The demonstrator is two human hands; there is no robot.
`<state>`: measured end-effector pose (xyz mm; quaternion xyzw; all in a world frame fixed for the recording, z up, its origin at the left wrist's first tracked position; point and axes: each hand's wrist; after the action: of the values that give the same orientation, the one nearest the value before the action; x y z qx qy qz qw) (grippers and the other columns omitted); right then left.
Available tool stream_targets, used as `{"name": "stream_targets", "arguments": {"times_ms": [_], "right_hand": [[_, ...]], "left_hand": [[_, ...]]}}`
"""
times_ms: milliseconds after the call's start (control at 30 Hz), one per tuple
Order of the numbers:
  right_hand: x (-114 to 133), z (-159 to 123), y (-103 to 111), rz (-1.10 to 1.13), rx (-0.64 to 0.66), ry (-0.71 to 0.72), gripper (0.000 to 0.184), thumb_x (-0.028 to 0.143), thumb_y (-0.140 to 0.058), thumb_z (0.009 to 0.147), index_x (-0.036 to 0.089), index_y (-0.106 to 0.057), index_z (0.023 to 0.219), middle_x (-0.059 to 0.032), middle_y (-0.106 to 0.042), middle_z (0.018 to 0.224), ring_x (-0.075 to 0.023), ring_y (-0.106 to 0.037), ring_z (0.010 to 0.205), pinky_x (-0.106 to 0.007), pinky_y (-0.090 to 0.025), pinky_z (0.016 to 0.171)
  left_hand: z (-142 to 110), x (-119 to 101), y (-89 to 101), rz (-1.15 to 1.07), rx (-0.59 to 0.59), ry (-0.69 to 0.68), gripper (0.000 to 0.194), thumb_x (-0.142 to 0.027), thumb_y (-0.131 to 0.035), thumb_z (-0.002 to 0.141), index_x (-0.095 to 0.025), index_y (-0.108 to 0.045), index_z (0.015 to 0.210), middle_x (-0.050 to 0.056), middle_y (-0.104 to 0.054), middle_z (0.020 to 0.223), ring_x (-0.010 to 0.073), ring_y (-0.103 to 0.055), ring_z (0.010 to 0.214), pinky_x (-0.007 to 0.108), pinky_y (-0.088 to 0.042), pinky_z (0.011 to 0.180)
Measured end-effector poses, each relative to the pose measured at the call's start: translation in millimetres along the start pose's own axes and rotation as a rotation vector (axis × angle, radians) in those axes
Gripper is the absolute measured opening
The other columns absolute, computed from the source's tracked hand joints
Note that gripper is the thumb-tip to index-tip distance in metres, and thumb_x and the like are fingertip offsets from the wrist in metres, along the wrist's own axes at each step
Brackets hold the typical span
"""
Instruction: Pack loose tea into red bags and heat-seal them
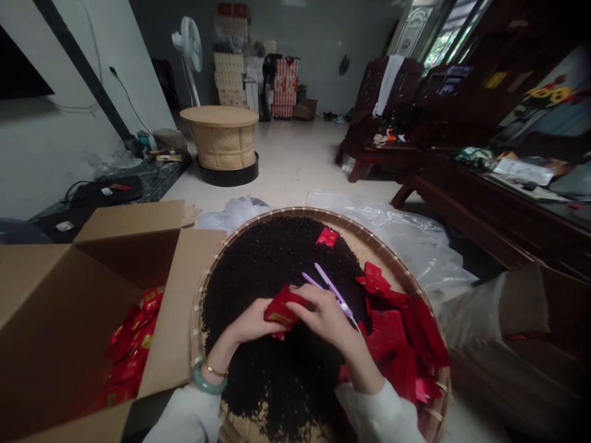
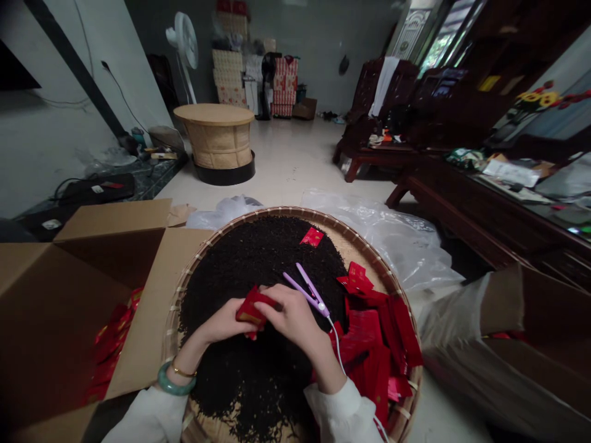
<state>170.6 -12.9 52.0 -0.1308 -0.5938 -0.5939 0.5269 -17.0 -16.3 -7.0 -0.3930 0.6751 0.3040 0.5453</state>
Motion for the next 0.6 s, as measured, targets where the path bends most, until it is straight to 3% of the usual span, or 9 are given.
{"name": "stream_targets", "arguments": {"times_ms": [133, 267, 433, 600], "right_hand": [[-20, 9, 2, 0.363, 0.173, -0.174, 0.034, 0.049, -0.056, 0.083, 0.020, -0.067, 0.069, 0.0021, -0.061, 0.063, -0.0141, -0.055, 0.058, -0.027, -0.044, 0.058], [-32, 13, 3, 0.438, 0.281, -0.230, 0.051, 0.061, -0.050, 0.083, 0.018, -0.058, 0.057, 0.0047, -0.048, 0.053, -0.0091, -0.043, 0.048, -0.022, -0.036, 0.049], [-37, 17, -2, 0.308, 0.225, -0.189, 0.060, 0.068, -0.043, 0.082, 0.017, -0.043, 0.050, 0.0047, -0.039, 0.057, -0.0076, -0.036, 0.049, -0.022, -0.029, 0.046], [-46, 18, -10, 0.296, 0.155, -0.224, 0.053, 0.063, -0.050, 0.082, 0.016, -0.054, 0.057, 0.0029, -0.045, 0.061, -0.0101, -0.043, 0.056, -0.024, -0.037, 0.054]], "left_hand": [[-3, -4, 1.2, 0.062, 0.112, 0.010, 0.033, -0.023, -0.081, 0.054, -0.013, -0.063, 0.078, -0.003, -0.061, 0.067, 0.0111, -0.054, 0.060, 0.022, -0.046, 0.059], [-3, -5, 1.9, 0.047, 0.139, 0.026, 0.041, -0.022, -0.082, 0.051, -0.012, -0.063, 0.085, -0.004, -0.062, 0.072, 0.0110, -0.052, 0.064, 0.023, -0.044, 0.064], [1, -2, -0.8, -0.161, 0.049, 0.093, 0.052, -0.031, -0.084, 0.051, -0.012, -0.063, 0.095, 0.000, -0.067, 0.079, 0.0144, -0.059, 0.071, 0.025, -0.045, 0.069], [6, 0, -2.8, -0.301, -0.141, 0.105, 0.051, -0.056, -0.071, 0.066, -0.011, -0.067, 0.089, 0.004, -0.069, 0.074, 0.0154, -0.061, 0.065, 0.024, -0.044, 0.061]]}}
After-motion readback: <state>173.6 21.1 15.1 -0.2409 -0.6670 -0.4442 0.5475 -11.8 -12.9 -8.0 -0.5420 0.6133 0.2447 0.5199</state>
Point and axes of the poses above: each hand's wrist, its own z-axis towards the middle knuckle, its own y-axis out of the back of the hand, x = y × z
